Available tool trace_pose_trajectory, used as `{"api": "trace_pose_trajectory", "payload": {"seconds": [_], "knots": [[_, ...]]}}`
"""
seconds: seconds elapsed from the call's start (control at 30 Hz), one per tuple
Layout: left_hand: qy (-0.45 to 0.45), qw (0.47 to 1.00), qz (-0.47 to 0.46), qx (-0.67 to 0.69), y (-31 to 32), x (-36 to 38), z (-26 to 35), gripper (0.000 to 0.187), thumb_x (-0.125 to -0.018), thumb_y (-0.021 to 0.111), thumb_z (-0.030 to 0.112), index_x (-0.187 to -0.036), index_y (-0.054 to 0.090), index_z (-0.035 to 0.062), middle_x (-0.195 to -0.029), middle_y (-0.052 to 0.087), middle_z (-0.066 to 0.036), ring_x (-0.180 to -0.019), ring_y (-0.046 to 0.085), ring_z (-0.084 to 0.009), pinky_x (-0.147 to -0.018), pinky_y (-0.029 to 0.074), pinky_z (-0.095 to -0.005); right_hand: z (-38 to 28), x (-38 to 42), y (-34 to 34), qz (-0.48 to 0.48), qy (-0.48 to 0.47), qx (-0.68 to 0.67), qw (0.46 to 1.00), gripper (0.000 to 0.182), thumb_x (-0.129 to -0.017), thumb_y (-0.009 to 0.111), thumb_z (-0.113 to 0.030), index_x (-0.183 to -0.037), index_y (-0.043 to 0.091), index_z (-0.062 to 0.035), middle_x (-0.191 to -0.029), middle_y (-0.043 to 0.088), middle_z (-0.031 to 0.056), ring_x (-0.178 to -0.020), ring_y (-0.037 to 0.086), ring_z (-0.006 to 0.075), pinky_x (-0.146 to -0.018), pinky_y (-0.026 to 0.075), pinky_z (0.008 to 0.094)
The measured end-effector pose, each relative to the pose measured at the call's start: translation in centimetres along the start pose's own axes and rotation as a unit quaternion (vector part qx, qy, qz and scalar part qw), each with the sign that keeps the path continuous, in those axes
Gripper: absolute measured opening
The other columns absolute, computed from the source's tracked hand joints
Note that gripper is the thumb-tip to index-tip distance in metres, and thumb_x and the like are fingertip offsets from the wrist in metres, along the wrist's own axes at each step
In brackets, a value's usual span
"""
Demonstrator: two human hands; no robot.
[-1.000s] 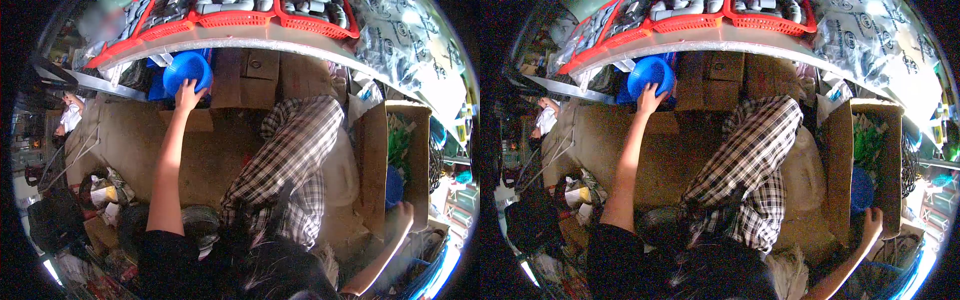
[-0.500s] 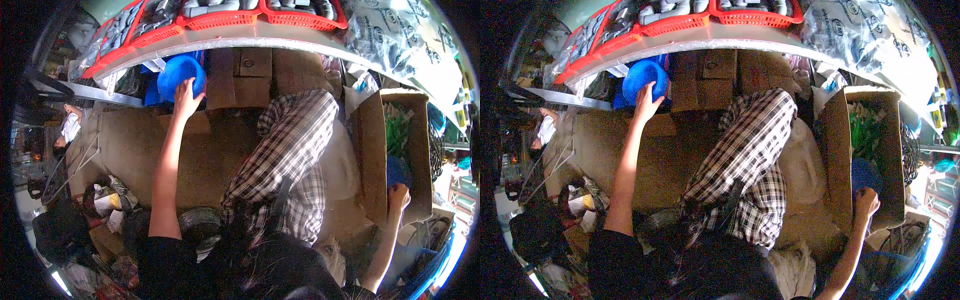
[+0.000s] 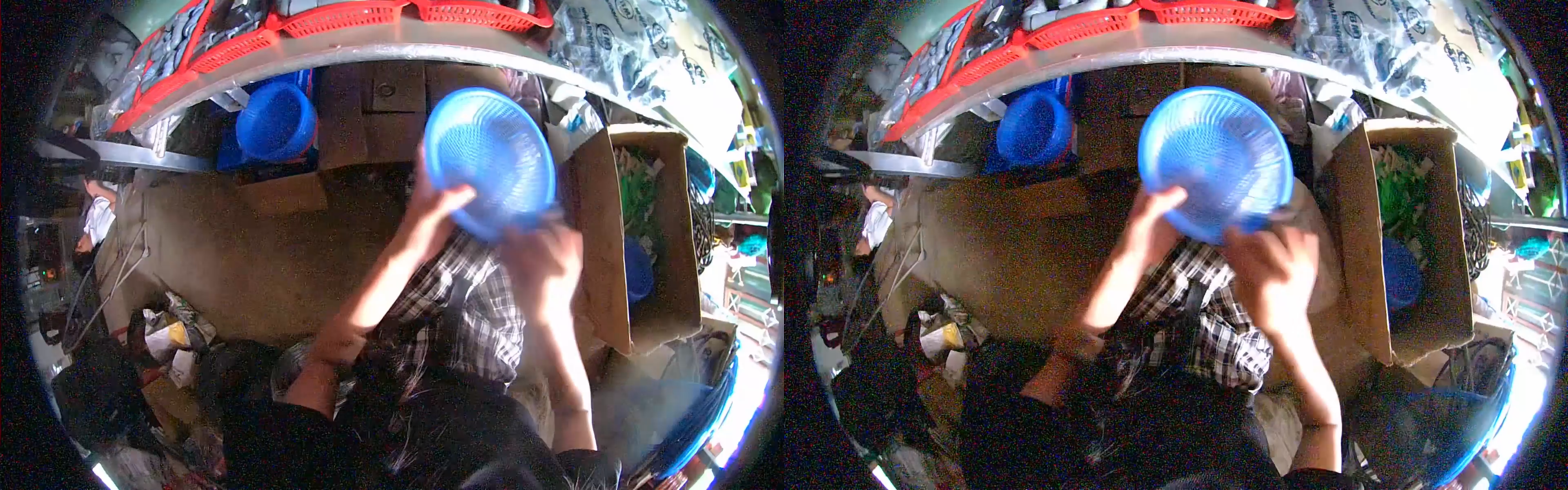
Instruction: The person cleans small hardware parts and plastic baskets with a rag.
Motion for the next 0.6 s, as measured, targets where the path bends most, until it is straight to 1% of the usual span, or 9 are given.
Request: {"api": "trace_pose_trajectory", "payload": {"seconds": [0.07,0.17,0.2,0.27,0.37,0.43,0.5,0.57,0.6], "knots": [[0.135,0.99,0.025,-0.007,-0.2,0.7,2.9,0.094,-0.059,0.059,0.015,-0.139,0.009,0.0155,-0.133,0.027,-0.013,-0.122,0.029,-0.0248,-0.102,0.025,-0.0401,-1.7,-0.3,2.8,-0.05,0.05,-0.112,0.991,0.025,-0.066,0.068,-0.013,-0.09,0.065,-0.0114,-0.065,0.053,0.0032,-0.066,0.052,0.0215,-0.06,0.04,0.0352],[0.17,0.98,0.086,-0.058,-3.0,1.4,3.9,0.085,-0.062,0.052,0.014,-0.138,0.015,0.0145,-0.134,0.028,-0.011,-0.121,0.031,-0.0242,-0.103,0.025,-0.0381,-1.5,-1.5,2.7,-0.137,0.107,-0.358,0.918,0.015,-0.072,0.065,-0.012,-0.085,0.065,-0.0045,-0.073,0.061,0.0097,-0.069,0.057,0.0245,-0.064,0.046,0.0297],[0.187,0.974,0.111,-0.067,-3.4,1.8,4.5,0.083,-0.063,0.051,0.014,-0.138,0.015,0.0145,-0.133,0.029,-0.011,-0.12,0.033,-0.0245,-0.103,0.024,-0.0379,-0.7,-2.0,2.1,-0.155,0.183,-0.413,0.879,0.009,-0.074,0.063,-0.011,-0.077,0.064,-0.0026,-0.072,0.062,0.01,-0.072,0.059,0.0218,-0.066,0.046,0.0291],[0.113,0.984,0.129,-0.038,-6.7,2.2,2.6,0.071,-0.07,0.048,0.012,-0.136,0.022,0.0093,-0.129,0.034,-0.011,-0.117,0.036,-0.0233,-0.101,0.025,-0.037,1.8,-3.4,0.8,0.002,0.228,-0.494,0.839,0.014,-0.079,0.059,-0.015,-0.079,0.061,-0.0014,-0.075,0.061,0.0073,-0.075,0.058,0.0172,-0.071,0.045,0.0288],[0.138,0.975,0.133,-0.114,-5.1,2.8,3.5,0.055,-0.077,0.047,0.012,-0.13,0.031,0.0033,-0.124,0.04,-0.012,-0.114,0.036,-0.0203,-0.098,0.026,-0.0359,4.4,-4.9,-0.3,0.229,0.294,-0.47,0.8,0.025,-0.084,0.051,-0.025,-0.094,0.054,-0.0023,-0.092,0.056,0.0068,-0.086,0.05,0.0139,-0.08,0.039,0.0286],[0.18,0.959,0.125,-0.177,-3.2,3.4,3.7,0.053,-0.083,0.048,0.022,-0.129,0.031,0.0019,-0.123,0.04,-0.012,-0.113,0.038,-0.0194,-0.097,0.027,-0.0338,3.1,-5.9,0.7,0.17,0.189,-0.401,0.88,0.036,-0.072,0.062,-0.024,-0.099,0.052,-0.0025,-0.094,0.053,0.0126,-0.088,0.05,0.024,-0.083,0.039,0.0349],[0.211,0.945,0.143,-0.204,-1.3,3.9,3.8,0.051,-0.088,0.047,0.032,-0.126,0.034,-0.0003,-0.119,0.043,-0.011,-0.109,0.041,-0.0195,-0.096,0.028,-0.0332,-0.1,-5.6,3.1,0.05,0.103,-0.171,0.979,0.045,-0.066,0.065,-0.019,-0.104,0.05,-0.0027,-0.095,0.048,0.0165,-0.091,0.048,0.0327,-0.084,0.039,0.0401],[0.218,0.944,0.147,-0.198,-1.8,3.6,3.1,0.048,-0.088,0.046,0.03,-0.122,0.038,-0.0022,-0.117,0.045,-0.012,-0.107,0.042,-0.019,-0.094,0.03,-0.0337,-2.4,-2.8,6.3,-0.012,0.126,-0.128,0.984,0.048,-0.064,0.063,-0.014,-0.108,0.047,-0.0027,-0.098,0.044,0.0192,-0.095,0.045,0.0378,-0.084,0.039,0.0432],[0.206,0.95,0.132,-0.196,-1.6,3.3,3.1,0.047,-0.088,0.046,0.03,-0.121,0.039,-0.0025,-0.116,0.045,-0.012,-0.107,0.042,-0.0188,-0.094,0.031,-0.0339,-2.8,-2.3,7.0,-0.019,0.173,-0.212,0.961,0.048,-0.065,0.061,-0.012,-0.109,0.046,-0.0027,-0.1,0.043,0.0201,-0.096,0.044,0.0389,-0.084,0.038,0.0441]]}}
Point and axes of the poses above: each hand's wrist, its own x-axis away from the middle knuckle, its own y-axis out of the palm, z = x × y, the point moved 6 cm from there along -x, towards the middle knuckle
